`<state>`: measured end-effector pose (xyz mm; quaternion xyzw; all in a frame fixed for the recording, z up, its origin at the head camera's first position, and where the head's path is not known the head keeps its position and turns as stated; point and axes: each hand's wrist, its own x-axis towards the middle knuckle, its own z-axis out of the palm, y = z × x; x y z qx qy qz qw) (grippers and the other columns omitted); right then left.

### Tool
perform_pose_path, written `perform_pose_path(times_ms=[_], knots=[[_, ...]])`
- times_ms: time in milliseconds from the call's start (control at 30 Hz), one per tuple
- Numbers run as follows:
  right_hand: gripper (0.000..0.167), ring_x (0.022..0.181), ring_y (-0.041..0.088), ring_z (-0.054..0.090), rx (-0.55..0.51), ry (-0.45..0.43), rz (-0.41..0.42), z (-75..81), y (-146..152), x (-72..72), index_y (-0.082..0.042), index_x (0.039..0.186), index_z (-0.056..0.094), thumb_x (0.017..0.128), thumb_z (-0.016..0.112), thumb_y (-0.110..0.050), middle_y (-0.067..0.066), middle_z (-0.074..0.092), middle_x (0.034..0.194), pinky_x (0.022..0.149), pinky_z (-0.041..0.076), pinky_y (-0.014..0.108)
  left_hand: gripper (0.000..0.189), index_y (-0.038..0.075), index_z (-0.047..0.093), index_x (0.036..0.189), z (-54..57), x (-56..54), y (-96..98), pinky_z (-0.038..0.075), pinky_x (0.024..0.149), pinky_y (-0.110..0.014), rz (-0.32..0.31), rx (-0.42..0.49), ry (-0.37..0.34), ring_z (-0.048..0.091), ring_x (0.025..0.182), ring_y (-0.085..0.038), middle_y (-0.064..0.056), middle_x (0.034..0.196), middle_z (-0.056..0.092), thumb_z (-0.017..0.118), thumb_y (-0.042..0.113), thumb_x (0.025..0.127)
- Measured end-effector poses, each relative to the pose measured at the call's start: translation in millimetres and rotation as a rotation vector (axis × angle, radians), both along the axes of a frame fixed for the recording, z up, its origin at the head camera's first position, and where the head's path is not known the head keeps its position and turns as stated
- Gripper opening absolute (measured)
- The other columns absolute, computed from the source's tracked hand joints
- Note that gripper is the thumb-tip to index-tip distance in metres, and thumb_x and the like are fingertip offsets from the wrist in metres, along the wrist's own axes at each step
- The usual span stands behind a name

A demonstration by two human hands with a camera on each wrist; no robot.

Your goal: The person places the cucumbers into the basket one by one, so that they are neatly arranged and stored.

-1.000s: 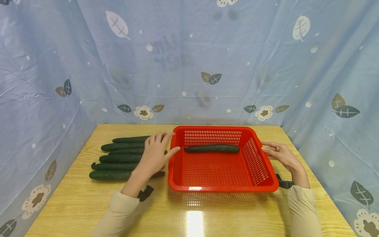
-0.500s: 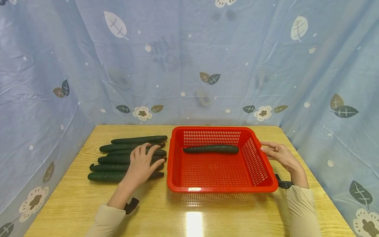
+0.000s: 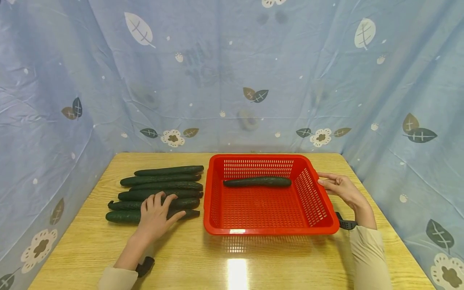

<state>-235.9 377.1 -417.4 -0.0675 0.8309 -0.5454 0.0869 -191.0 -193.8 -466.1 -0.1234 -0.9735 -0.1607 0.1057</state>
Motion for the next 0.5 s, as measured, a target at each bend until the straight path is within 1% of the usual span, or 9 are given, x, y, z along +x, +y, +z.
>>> perform_pose_path(times_ms=[133, 300, 367, 500], knots=[[0.060, 0.089, 0.009, 0.067, -0.001, -0.007, 0.002, -0.8, 0, -0.4, 0.009, 0.140, 0.029, 0.096, 0.052, -0.025, -0.013, 0.068, 0.097, 0.079, 0.051, 0.021, 0.057, 0.020, 0.046, 0.124, -2.7, 5.4, -13.8, 0.016, 0.096, -0.062, 0.038, 0.004, -0.053, 0.024, 0.119, -0.044, -0.021, 0.128, 0.032, 0.055, 0.059, 0.084], [0.060, 0.090, 0.012, 0.067, -0.002, -0.015, 0.006, -0.3, 0, 0.0, 0.008, 0.141, 0.029, 0.096, 0.052, -0.025, -0.009, 0.069, 0.097, 0.080, 0.050, 0.020, 0.057, 0.017, 0.045, 0.121, 0.0, 11.3, -28.2, 0.018, 0.090, -0.062, 0.069, -0.012, -0.115, 0.026, 0.111, -0.044, -0.022, 0.122, 0.033, 0.054, 0.059, 0.084], [0.060, 0.091, 0.012, 0.067, 0.003, -0.017, 0.009, 0.3, 0, 0.1, 0.007, 0.141, 0.029, 0.096, 0.051, -0.026, -0.009, 0.070, 0.098, 0.081, 0.050, 0.020, 0.055, 0.016, 0.046, 0.117, 0.6, 12.9, -32.4, 0.018, 0.089, -0.062, 0.078, -0.031, -0.127, 0.027, 0.108, -0.044, -0.021, 0.119, 0.034, 0.055, 0.059, 0.084], [0.060, 0.091, 0.012, 0.067, 0.010, -0.022, 0.008, 0.4, 0, 0.4, 0.006, 0.141, 0.029, 0.096, 0.051, -0.027, -0.008, 0.069, 0.098, 0.081, 0.050, 0.021, 0.050, 0.017, 0.047, 0.112, -0.6, 13.2, -37.9, 0.018, 0.087, -0.063, 0.093, -0.061, -0.127, 0.027, 0.106, -0.044, -0.020, 0.115, 0.035, 0.059, 0.056, 0.083]])
